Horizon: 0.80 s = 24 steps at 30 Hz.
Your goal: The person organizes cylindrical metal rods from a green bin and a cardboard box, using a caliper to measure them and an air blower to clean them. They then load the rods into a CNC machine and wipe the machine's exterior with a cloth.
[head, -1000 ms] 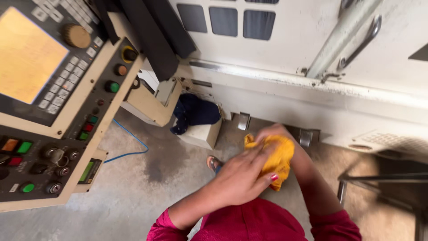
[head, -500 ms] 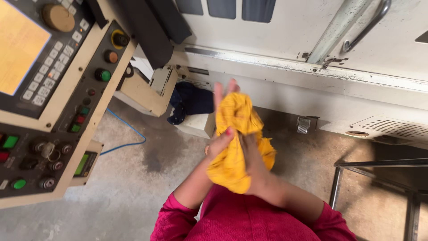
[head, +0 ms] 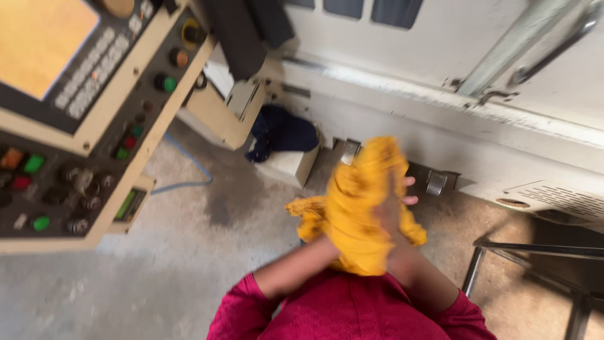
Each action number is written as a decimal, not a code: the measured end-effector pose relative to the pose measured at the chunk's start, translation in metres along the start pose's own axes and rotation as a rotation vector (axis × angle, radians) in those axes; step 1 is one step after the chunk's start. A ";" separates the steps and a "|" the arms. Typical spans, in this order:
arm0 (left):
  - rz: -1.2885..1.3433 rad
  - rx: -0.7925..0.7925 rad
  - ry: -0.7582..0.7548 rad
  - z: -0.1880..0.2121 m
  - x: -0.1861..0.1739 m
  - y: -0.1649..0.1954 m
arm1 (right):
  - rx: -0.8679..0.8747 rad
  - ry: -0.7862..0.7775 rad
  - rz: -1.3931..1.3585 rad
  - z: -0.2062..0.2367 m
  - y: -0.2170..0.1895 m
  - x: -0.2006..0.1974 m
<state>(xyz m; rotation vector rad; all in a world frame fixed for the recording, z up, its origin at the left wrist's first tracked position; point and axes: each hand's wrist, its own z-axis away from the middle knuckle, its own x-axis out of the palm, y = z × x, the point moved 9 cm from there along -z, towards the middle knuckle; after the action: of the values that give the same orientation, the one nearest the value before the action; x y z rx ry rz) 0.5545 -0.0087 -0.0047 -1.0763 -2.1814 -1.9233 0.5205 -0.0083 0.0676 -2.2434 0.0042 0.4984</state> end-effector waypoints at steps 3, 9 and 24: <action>0.140 0.096 0.099 -0.005 -0.022 0.040 | -0.165 -0.079 0.091 0.020 -0.016 0.034; 0.188 0.223 0.463 -0.005 -0.082 0.085 | -0.368 -0.274 0.126 0.081 0.035 0.070; -1.361 -0.254 0.120 0.045 -0.158 -0.128 | 1.088 0.262 -1.079 0.233 0.299 0.058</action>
<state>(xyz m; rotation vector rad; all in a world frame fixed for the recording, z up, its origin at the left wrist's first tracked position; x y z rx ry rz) 0.6271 -0.0406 -0.1975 0.8710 -2.8866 -2.4901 0.4430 -0.0277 -0.3075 -0.9738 -0.6094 -0.3492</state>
